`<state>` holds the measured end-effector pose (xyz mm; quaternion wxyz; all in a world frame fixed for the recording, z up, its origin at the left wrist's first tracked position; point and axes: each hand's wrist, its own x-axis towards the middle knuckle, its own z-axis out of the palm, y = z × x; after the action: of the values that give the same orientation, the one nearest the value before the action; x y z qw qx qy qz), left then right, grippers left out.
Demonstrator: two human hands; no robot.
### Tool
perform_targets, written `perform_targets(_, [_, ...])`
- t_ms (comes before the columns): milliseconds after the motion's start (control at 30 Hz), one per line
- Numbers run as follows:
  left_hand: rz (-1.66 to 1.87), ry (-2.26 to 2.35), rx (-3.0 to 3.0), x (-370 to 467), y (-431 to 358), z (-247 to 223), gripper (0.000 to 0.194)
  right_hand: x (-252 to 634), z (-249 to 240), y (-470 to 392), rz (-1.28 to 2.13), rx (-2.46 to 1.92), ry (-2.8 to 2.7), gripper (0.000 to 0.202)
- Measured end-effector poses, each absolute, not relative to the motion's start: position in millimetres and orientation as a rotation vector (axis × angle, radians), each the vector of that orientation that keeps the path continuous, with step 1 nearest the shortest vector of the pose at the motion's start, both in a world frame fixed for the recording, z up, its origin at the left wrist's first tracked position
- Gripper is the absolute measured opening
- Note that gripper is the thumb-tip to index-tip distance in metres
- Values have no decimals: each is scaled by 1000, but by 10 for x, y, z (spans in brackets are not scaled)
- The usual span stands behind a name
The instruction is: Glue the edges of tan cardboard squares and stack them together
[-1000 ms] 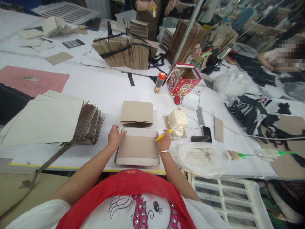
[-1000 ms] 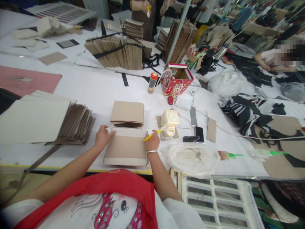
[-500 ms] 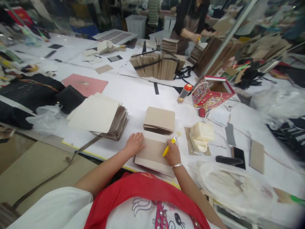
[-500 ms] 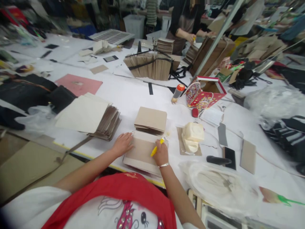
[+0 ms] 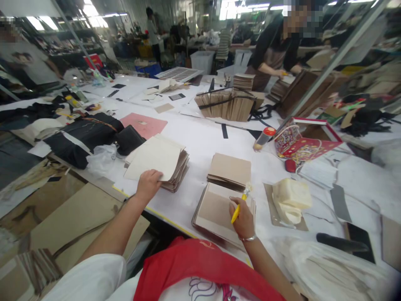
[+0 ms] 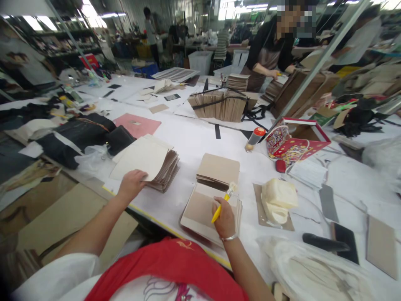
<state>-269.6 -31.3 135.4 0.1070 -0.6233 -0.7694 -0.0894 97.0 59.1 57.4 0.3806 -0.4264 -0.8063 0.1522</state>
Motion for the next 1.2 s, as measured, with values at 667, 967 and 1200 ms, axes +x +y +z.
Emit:
perform_targets(667, [-97,-1123,-2919,68,-200,615,30,2074,553,380,408,-1545,-1667,23])
perform_targets(967, [54,-1374,-3017,178,-90,616,65,2225,775,447,854,-1531,-1447,49])
perform_targets(1200, [140,-1719,-2868,29,-31,583,89,2053,1071,922,1133,-1328,-1229,41])
